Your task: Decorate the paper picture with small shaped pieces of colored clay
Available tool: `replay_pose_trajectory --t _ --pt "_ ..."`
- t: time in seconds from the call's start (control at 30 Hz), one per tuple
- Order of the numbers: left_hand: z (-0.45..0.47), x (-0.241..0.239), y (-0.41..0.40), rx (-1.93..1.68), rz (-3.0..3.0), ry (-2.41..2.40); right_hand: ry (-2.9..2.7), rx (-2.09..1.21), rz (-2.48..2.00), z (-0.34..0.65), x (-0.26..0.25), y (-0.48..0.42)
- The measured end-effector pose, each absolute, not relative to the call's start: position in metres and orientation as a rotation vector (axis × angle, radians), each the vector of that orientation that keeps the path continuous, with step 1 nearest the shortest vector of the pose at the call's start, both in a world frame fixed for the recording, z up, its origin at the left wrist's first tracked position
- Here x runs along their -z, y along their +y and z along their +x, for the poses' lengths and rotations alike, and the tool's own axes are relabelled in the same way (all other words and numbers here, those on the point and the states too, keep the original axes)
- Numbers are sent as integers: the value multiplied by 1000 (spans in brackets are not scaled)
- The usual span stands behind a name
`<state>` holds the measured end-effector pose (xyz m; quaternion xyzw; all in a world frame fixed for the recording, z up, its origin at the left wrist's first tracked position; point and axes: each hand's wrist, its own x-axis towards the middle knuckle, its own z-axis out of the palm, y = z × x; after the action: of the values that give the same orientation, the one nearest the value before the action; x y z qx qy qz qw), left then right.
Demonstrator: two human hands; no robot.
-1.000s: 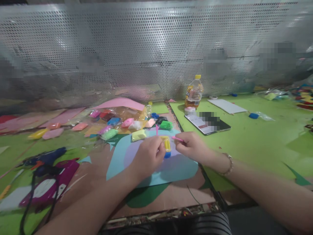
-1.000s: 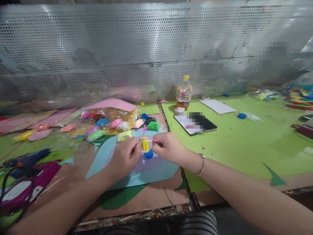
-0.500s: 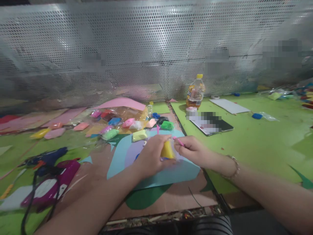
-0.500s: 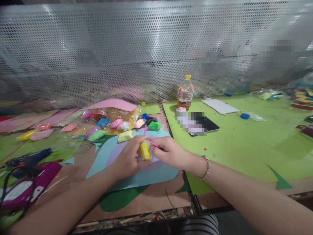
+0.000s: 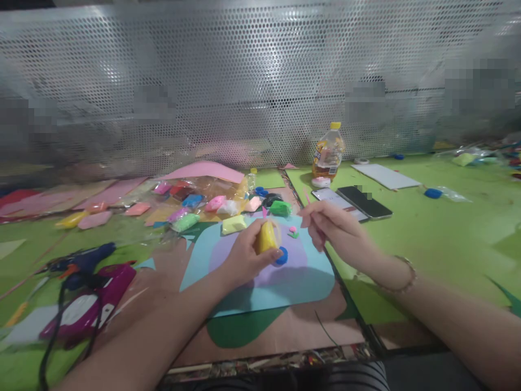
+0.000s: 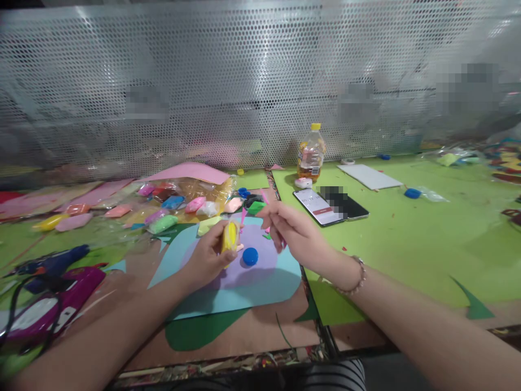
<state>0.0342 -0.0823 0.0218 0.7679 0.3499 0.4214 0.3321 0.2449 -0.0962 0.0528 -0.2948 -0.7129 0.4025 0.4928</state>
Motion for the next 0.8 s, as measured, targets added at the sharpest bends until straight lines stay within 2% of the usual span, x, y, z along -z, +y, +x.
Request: replay_pose_trajectory --t 0.13,0.4,0.8 --pt "35 -24 -86 -1085 2082 968 -1640 -1061 -636 245 -58 -97" --pt "34 -21 -89 -1007 2352 1115 -1699 -862 -581 249 -54 -101" --pt "31 -18 -88 -938 2330 779 -1977 -467 -554 238 -60 -115"
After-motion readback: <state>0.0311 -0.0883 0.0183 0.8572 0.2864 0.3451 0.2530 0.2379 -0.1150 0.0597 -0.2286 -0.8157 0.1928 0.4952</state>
